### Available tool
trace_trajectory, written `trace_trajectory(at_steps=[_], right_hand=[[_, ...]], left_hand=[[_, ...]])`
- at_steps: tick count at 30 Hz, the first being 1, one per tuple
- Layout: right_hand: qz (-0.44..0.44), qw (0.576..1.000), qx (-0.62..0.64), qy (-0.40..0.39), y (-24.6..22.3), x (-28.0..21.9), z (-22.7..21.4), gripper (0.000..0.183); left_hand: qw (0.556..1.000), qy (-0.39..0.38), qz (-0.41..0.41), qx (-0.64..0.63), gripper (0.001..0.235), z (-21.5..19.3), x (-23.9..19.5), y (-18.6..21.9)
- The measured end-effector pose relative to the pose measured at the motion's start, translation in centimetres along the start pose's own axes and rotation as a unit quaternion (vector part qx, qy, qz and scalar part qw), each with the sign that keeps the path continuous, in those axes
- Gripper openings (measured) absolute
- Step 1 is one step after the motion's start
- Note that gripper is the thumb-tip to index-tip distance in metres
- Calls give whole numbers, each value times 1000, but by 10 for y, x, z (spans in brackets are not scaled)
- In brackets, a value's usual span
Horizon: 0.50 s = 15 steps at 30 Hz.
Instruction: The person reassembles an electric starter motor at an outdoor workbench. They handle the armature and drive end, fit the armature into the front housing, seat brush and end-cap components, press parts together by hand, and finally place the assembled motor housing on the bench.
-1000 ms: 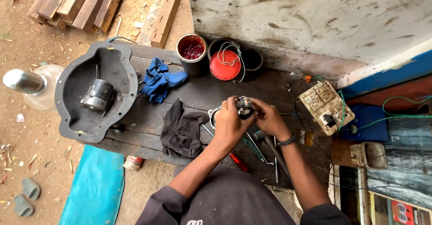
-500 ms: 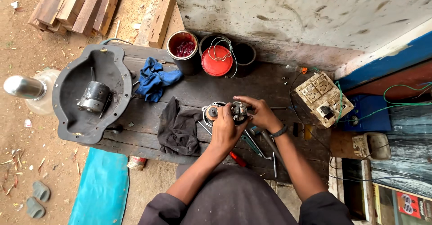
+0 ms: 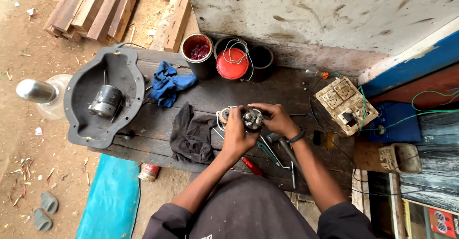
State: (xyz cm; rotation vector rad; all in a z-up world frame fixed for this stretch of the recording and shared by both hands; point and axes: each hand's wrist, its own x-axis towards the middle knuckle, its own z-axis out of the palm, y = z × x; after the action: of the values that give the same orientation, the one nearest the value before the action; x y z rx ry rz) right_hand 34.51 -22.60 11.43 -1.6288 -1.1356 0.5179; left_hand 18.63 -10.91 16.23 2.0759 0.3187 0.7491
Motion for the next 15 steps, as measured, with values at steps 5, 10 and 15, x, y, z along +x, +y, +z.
trace_trajectory(at_steps=[5,10,15], right_hand=[[4,1000,-8,-15,-19,-7,-9,62],[50,998,-30,-11,-22,-2,-11,55],[13,998,51,-21,-1,-1,-9,50]], left_hand=[[999,22,-43,-2,73,18,-11,2],[998,62,-32,-3,74,23,-14,-8],[1000,22,-15,3,72,21,-12,-11]])
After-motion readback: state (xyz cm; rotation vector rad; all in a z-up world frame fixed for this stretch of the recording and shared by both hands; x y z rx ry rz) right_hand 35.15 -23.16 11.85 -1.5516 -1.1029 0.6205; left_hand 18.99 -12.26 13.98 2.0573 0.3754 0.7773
